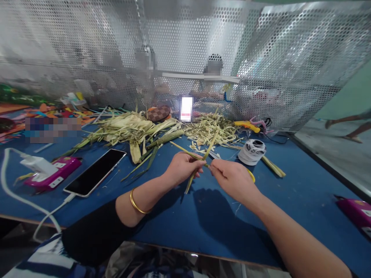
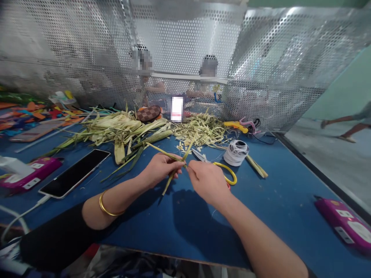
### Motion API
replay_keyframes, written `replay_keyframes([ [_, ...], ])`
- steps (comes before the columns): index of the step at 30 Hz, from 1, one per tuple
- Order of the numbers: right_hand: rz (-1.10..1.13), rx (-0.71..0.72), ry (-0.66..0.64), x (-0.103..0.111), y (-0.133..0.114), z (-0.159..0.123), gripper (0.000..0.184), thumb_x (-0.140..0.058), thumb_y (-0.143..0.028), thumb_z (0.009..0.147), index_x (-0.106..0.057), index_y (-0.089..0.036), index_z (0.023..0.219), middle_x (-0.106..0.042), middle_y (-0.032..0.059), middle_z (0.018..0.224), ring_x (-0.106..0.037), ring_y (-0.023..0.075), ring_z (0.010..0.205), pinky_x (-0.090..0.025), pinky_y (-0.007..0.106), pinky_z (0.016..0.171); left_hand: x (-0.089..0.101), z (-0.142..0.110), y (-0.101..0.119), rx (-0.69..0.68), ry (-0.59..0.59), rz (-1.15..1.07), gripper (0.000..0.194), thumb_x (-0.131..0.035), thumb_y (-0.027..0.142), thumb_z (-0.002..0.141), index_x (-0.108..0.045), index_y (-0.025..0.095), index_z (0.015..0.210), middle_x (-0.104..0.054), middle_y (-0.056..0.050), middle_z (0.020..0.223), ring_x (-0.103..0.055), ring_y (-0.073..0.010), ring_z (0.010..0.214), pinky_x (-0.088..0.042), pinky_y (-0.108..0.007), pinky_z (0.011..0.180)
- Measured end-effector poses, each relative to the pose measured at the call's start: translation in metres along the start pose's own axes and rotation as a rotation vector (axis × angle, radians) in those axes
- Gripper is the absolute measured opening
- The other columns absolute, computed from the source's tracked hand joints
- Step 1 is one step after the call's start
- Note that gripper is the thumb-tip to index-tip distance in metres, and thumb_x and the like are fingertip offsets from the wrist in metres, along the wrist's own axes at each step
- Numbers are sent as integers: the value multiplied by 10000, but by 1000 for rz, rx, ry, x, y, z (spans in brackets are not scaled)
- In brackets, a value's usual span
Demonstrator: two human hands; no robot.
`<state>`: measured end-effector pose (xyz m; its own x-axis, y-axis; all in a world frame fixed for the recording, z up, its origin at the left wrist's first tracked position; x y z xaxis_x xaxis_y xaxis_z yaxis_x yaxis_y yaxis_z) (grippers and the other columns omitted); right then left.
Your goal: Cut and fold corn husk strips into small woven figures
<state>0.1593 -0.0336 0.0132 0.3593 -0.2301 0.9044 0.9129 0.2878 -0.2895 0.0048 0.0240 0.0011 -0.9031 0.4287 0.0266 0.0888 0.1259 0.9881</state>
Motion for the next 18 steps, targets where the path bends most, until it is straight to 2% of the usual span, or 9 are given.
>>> replay_keyframes([
  [3, 194, -87, -62, 1, -1, 1, 294, -410, -340, 873, -481, -208, 619, -466, -26, 522, -421, 128, 514, -252, 240, 513, -1, -1, 1, -12, -2, 6, 54, -632, 156, 770, -668, 117, 764, -601, 13, 528, -538, -78, 442, -478, -203, 498],
  [6, 362, -120, -105, -3, 4, 4, 303, -400, -341, 875, -514, -206, 629, -487, -29, 542, -463, 130, 550, -307, 229, 533, 0, 0, -1, -42, 33, 34, 62, -645, 171, 758, -678, 119, 754, -612, 8, 541, -538, -78, 456, -464, -194, 502],
  [8, 346, -109, -104, -6, 9, 6, 291, -402, -332, 879, -549, -208, 660, -514, -25, 554, -481, 137, 562, -321, 233, 539, 0, 1, -2, -51, 32, 16, 77, -649, 186, 759, -680, 118, 738, -622, -2, 556, -545, -78, 479, -447, -183, 502],
  [10, 216, -80, -58, -6, 16, 7, 260, -427, -328, 882, -583, -214, 707, -555, -15, 579, -494, 148, 565, -316, 246, 538, 1, 1, -3, -41, 2, -44, 109, -664, 219, 756, -682, 116, 726, -637, -18, 583, -560, -84, 509, -435, -179, 501],
  [13, 17, 30, 79, -3, 26, 9, 204, -467, -302, 884, -621, -218, 779, -651, 23, 717, -559, 179, 657, -359, 282, 625, 2, 0, -2, -10, -35, -174, 160, -694, 274, 739, -695, 120, 781, -669, -44, 649, -601, -111, 564, -458, -202, 526],
  [15, -27, 76, 238, 2, 31, 10, 181, -482, -292, 883, -639, -211, 843, -682, 62, 851, -594, 215, 800, -391, 329, 751, 3, 1, -2, 1, -19, -247, 169, -697, 270, 739, -696, 128, 830, -688, -54, 690, -622, -124, 589, -477, -219, 547],
  [17, -8, 25, 454, 7, 35, 11, 186, -509, -326, 871, -642, -199, 898, -673, 95, 939, -582, 246, 906, -394, 373, 826, 4, 2, -2, 9, 15, -295, 166, -686, 249, 754, -693, 134, 874, -704, -64, 731, -637, -129, 614, -484, -220, 557],
  [18, 38, -40, 562, 9, 37, 10, 199, -526, -357, 861, -639, -196, 889, -665, 97, 932, -577, 247, 899, -404, 376, 816, 4, 3, -2, 16, 31, -315, 168, -676, 239, 766, -692, 136, 897, -711, -68, 752, -644, -129, 628, -487, -217, 562],
])
Point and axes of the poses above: each hand's wrist, its own z-axis towards the middle knuckle, its own x-axis out of the back of the hand, y = z × x, the point moved 1 cm from there along z, towards the middle knuckle
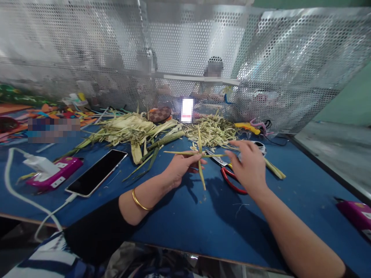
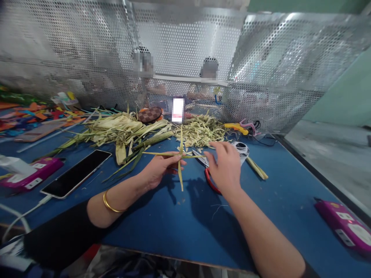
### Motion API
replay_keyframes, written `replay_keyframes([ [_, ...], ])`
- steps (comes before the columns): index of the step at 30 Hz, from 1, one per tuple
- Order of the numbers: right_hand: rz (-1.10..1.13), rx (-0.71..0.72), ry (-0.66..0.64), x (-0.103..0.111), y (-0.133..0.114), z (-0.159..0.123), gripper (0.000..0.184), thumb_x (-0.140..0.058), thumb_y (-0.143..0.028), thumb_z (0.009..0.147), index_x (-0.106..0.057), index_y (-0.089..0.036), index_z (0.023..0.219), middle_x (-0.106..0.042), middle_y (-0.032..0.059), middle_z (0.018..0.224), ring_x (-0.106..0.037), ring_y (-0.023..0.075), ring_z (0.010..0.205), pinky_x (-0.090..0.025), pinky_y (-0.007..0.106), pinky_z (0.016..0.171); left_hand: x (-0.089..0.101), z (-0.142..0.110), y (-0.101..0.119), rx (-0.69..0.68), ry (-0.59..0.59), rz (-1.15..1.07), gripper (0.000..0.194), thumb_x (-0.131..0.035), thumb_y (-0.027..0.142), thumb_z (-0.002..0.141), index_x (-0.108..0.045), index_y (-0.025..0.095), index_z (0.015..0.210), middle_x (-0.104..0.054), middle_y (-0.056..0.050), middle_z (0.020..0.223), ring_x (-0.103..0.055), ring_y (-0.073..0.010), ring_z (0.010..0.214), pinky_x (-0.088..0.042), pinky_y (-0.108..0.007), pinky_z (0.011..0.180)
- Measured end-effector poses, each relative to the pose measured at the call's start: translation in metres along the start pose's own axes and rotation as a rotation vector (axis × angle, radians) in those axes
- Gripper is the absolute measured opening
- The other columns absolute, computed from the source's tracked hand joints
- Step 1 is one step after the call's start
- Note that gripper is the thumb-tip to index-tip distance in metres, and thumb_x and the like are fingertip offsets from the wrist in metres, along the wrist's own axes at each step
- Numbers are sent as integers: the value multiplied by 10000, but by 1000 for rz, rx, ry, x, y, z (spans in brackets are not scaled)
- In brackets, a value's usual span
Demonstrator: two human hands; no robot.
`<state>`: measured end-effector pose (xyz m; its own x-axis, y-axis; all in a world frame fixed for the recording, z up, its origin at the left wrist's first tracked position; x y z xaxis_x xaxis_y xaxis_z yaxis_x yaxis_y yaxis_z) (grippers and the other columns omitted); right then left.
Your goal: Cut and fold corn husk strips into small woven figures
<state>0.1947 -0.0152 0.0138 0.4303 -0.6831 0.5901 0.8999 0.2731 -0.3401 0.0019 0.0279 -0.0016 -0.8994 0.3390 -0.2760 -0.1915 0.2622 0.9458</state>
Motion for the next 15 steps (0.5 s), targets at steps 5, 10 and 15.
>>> replay_keyframes([
  [5, 555, -586, 61, -9, 2, -3, 398, -592, -554, 779, -539, -202, 602, -482, -18, 526, -454, 138, 526, -369, 277, 521, -2, 0, -3, -8, 37, -75, 228, -645, 233, 805, -678, 160, 1018, -732, -62, 852, -660, -117, 675, -498, -201, 587],
  [10, 1068, -846, -242, -34, -10, -16, 386, -769, -517, 604, -618, -175, 697, -554, -19, 571, -490, 103, 509, -369, 236, 477, -6, -4, -8, -35, -46, -1, 318, -707, 275, 745, -681, 158, 1040, -732, -88, 941, -669, -134, 720, -503, -215, 609],
  [15, 1159, -874, -162, -28, -11, -13, 371, -820, -448, 549, -608, -172, 679, -575, -33, 554, -499, 80, 469, -405, 219, 475, -1, -1, -8, 35, -397, 155, 628, -757, 107, 612, -603, 191, 1215, -729, -82, 932, -688, -155, 709, -493, -207, 588],
])
Point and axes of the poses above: each hand's wrist, its own z-axis towards the middle knuckle, its own x-axis out of the back of the hand, y = z × x, the point moved 1 cm from there along z, towards the middle knuckle
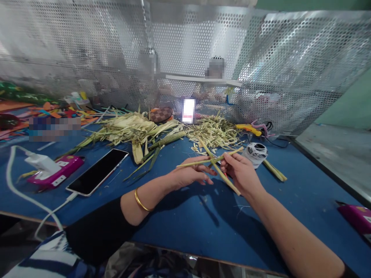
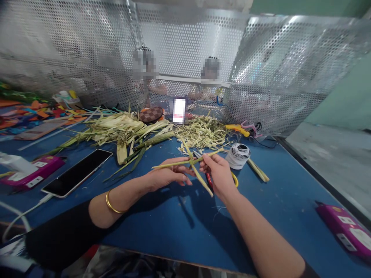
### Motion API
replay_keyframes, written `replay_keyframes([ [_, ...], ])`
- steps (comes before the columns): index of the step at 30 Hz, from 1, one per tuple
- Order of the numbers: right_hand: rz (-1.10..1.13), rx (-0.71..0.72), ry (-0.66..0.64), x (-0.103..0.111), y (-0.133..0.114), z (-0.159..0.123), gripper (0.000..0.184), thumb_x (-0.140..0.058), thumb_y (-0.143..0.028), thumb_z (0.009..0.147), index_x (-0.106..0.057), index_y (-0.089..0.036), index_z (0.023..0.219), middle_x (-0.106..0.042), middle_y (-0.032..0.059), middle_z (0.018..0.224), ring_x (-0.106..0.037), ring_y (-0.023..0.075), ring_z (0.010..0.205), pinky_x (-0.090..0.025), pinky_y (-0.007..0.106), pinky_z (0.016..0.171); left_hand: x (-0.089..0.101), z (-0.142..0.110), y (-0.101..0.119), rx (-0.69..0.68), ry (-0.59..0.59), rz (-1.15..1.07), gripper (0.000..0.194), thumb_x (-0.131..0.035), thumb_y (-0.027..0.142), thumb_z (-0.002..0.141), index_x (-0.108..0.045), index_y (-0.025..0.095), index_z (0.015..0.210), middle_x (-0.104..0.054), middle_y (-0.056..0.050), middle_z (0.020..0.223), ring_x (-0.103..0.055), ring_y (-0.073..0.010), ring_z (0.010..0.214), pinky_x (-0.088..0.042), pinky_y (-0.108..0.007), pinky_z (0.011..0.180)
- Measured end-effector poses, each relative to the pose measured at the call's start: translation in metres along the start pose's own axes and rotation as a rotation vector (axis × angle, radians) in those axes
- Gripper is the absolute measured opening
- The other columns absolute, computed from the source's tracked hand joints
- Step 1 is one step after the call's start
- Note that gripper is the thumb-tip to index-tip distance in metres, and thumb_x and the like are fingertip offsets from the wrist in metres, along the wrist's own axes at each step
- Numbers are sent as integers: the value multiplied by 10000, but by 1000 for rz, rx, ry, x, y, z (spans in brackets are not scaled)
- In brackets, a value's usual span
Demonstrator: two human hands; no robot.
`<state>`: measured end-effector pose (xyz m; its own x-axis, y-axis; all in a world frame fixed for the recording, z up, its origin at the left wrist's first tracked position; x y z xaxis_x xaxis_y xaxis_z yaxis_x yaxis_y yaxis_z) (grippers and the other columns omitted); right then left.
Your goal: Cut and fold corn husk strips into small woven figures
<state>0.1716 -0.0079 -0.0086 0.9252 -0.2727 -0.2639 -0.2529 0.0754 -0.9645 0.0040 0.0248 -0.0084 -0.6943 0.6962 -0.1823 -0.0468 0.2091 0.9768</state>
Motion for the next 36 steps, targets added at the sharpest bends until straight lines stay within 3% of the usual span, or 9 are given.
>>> replay_keyframes([
  [6, -60, 62, -63, 4, -14, 0, 364, -812, -452, 542, -627, -169, 677, -590, -25, 542, -521, 95, 490, -445, 240, 522, 10, 1, 7, 153, 27, -191, 400, -670, 293, 779, -620, 146, 1149, -714, -133, 997, -693, -153, 676, -534, -225, 578],
  [9, -181, 83, -145, 1, -9, -1, 336, -768, -461, 613, -628, -166, 691, -591, -19, 551, -530, 110, 513, -436, 254, 537, 3, -1, 5, 149, 7, -198, 428, -662, 395, 794, -618, 165, 1152, -715, -130, 992, -697, -157, 665, -522, -208, 531],
  [14, -301, 159, -219, -4, -3, -6, 300, -705, -460, 685, -626, -174, 728, -566, -25, 572, -506, 115, 527, -421, 260, 547, -5, -4, -3, 169, 132, -99, 231, -695, 275, 765, -669, 134, 946, -729, -91, 891, -630, -85, 511, -432, -151, 422],
  [20, -661, 507, -161, -5, -1, -11, 218, -593, -381, 803, -613, -200, 683, -607, 16, 636, -546, 152, 582, -437, 293, 601, -4, -3, 0, 120, 242, 34, 167, -683, 252, 765, -673, 102, 838, -722, -82, 789, -573, -69, 446, -415, -165, 411],
  [24, -546, 431, 46, 7, -6, 0, 207, -567, -390, 816, -615, -192, 850, -609, 8, 669, -578, 167, 620, -473, 312, 633, -5, -4, 2, 125, 204, 7, 243, -704, 327, 751, -671, 100, 833, -729, -119, 856, -616, -93, 501, -449, -183, 451],
  [27, -668, 614, 294, 16, -20, 3, 258, -578, -394, 818, -639, -192, 967, -635, 46, 822, -584, 192, 756, -460, 331, 699, -10, -7, 3, 127, 139, 67, 297, -641, 387, 792, -662, 91, 802, -728, -145, 883, -631, -110, 507, -454, -193, 446],
  [29, -853, 733, 220, 15, -28, -1, 226, -552, -382, 849, -675, -200, 900, -651, 64, 866, -587, 199, 799, -436, 336, 735, -15, -10, 3, 132, 71, 154, 307, -583, 386, 822, -656, 92, 768, -729, -145, 872, -626, -111, 483, -434, -189, 422],
  [33, -1205, 730, -169, 3, -32, -14, 274, -521, -374, 889, -693, -220, 741, -675, 28, 737, -591, 172, 709, -364, 340, 777, -23, -13, 2, 181, 14, 384, 291, -554, 338, 805, -638, 114, 638, -720, -97, 726, -606, -109, 452, -389, -172, 392],
  [36, -1404, 773, -202, -3, -33, -21, 316, -510, -402, 903, -694, -212, 730, -664, 25, 682, -566, 160, 660, -320, 350, 803, -23, -12, 2, 186, 48, 491, 303, -549, 345, 795, -639, 125, 606, -679, -64, 593, -599, -119, 444, -392, -174, 399],
])
Point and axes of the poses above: each hand's wrist, its own z-axis towards the middle knuckle, its own x-axis out of the back of the hand, y = z × x, the point moved 1 cm from there along z, towards the middle knuckle
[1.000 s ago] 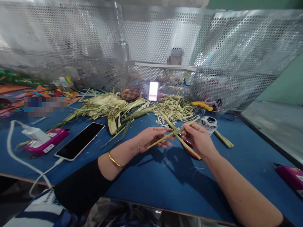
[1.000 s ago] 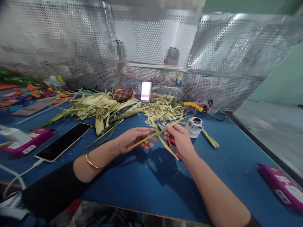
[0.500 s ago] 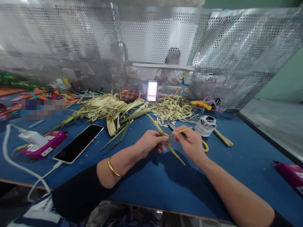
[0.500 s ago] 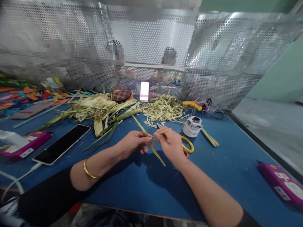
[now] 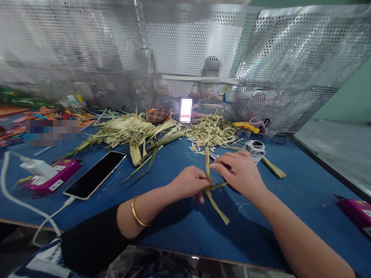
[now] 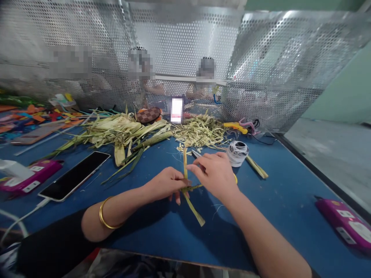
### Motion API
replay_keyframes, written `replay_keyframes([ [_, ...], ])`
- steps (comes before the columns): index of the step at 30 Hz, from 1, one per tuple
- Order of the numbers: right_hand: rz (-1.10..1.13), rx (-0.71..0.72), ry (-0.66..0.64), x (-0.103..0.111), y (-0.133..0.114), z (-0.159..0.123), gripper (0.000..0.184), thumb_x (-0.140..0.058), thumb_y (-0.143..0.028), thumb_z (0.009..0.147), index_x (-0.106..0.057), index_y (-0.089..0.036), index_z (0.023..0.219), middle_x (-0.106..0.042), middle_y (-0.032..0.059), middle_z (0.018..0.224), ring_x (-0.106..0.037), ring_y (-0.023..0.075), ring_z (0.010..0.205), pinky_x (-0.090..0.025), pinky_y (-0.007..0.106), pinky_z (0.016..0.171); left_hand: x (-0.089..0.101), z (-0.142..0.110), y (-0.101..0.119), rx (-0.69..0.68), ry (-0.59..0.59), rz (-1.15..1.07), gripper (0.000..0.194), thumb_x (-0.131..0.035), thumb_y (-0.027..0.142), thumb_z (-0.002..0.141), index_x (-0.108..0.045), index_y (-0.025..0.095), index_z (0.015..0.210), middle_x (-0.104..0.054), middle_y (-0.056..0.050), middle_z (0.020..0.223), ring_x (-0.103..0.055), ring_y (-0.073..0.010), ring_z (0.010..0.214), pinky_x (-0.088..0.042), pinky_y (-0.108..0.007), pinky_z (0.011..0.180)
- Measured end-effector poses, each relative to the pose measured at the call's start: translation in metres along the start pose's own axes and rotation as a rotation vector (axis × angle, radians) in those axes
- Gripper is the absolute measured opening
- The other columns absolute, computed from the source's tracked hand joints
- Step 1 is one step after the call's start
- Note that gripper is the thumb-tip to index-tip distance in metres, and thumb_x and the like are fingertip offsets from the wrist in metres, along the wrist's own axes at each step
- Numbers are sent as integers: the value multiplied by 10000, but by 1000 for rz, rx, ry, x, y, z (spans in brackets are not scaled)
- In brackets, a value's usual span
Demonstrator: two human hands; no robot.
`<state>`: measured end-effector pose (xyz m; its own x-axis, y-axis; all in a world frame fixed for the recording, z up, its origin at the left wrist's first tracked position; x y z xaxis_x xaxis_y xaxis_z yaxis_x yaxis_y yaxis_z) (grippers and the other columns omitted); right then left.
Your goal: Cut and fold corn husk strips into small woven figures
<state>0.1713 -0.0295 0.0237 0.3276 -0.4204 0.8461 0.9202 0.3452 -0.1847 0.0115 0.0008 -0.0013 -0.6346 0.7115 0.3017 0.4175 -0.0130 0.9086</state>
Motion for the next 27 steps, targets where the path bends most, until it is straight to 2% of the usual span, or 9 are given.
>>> replay_keyframes([
  [3, -186, 6, 100, 5, -5, -2, 384, -476, -445, 912, -673, -186, 708, -636, 63, 661, -552, 191, 686, -302, 376, 826, 2, 3, -2, -10, 50, 51, 350, -521, 392, 815, -671, 128, 641, -637, -48, 510, -579, -123, 422, -391, -180, 403],
  [5, -192, -18, 149, 7, -8, -3, 378, -484, -461, 899, -671, -179, 729, -625, 79, 679, -544, 204, 699, -312, 374, 799, 3, 4, -4, -10, 94, 80, 374, -509, 420, 824, -682, 132, 662, -614, -40, 472, -558, -120, 401, -375, -179, 396],
  [7, -9, -72, 122, 5, -11, -4, 325, -502, -442, 886, -674, -180, 800, -616, 65, 694, -531, 187, 666, -340, 335, 709, 2, 5, -6, -14, 101, 89, 379, -517, 437, 823, -657, 139, 634, -601, -33, 458, -548, -116, 394, -361, -177, 389],
  [9, 299, -158, 24, -2, -13, -2, 272, -519, -420, 863, -656, -187, 831, -582, 24, 652, -503, 159, 603, -349, 291, 605, -1, 5, -7, -23, 52, 79, 381, -540, 448, 810, -602, 148, 584, -609, -34, 481, -557, -117, 401, -361, -176, 385],
  [12, 689, -295, -90, -12, -14, 1, 240, -553, -413, 817, -589, -198, 718, -494, -32, 559, -450, 126, 531, -350, 254, 528, -8, 4, -7, -25, -58, 32, 339, -581, 444, 781, -588, 150, 612, -682, -51, 641, -582, -113, 423, -375, -182, 382],
  [15, 828, -386, -51, -13, -13, 1, 259, -557, -420, 816, -536, -203, 677, -449, -58, 491, -408, 105, 458, -333, 240, 479, -10, 3, -4, 14, -72, -41, 320, -591, 441, 772, -625, 140, 670, -718, -71, 769, -579, -99, 416, -366, -183, 374],
  [18, 717, -339, 56, -7, -15, -3, 209, -535, -379, 844, -555, -201, 737, -521, -39, 522, -457, 109, 460, -352, 236, 482, -5, 4, -1, 77, 17, -119, 329, -563, 418, 798, -640, 124, 671, -713, -78, 714, -557, -94, 388, -337, -181, 356],
  [23, 288, -112, 150, -5, -20, -12, 142, -518, -285, 866, -623, -199, 822, -671, 17, 697, -585, 134, 592, -402, 237, 571, 5, 8, -3, 106, 163, -434, 220, -524, 274, 820, -649, 119, 725, -707, -57, 714, -565, -87, 416, -359, -176, 376],
  [27, 125, -31, 189, -11, -19, -15, 151, -514, -271, 879, -645, -201, 854, -701, 16, 731, -609, 134, 588, -387, 234, 550, 8, 8, -5, 79, 173, -636, 142, -569, 227, 786, -666, 123, 784, -691, -40, 701, -601, -99, 489, -419, -183, 444],
])
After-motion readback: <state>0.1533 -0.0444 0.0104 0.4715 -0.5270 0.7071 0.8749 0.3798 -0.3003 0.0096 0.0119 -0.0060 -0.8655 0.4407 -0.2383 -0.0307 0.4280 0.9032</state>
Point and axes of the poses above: each hand's wrist, its own z-axis towards the middle knuckle, its own x-axis out of the back of the hand, y = z × x, the point moved 1 cm from there along z, towards the middle knuckle
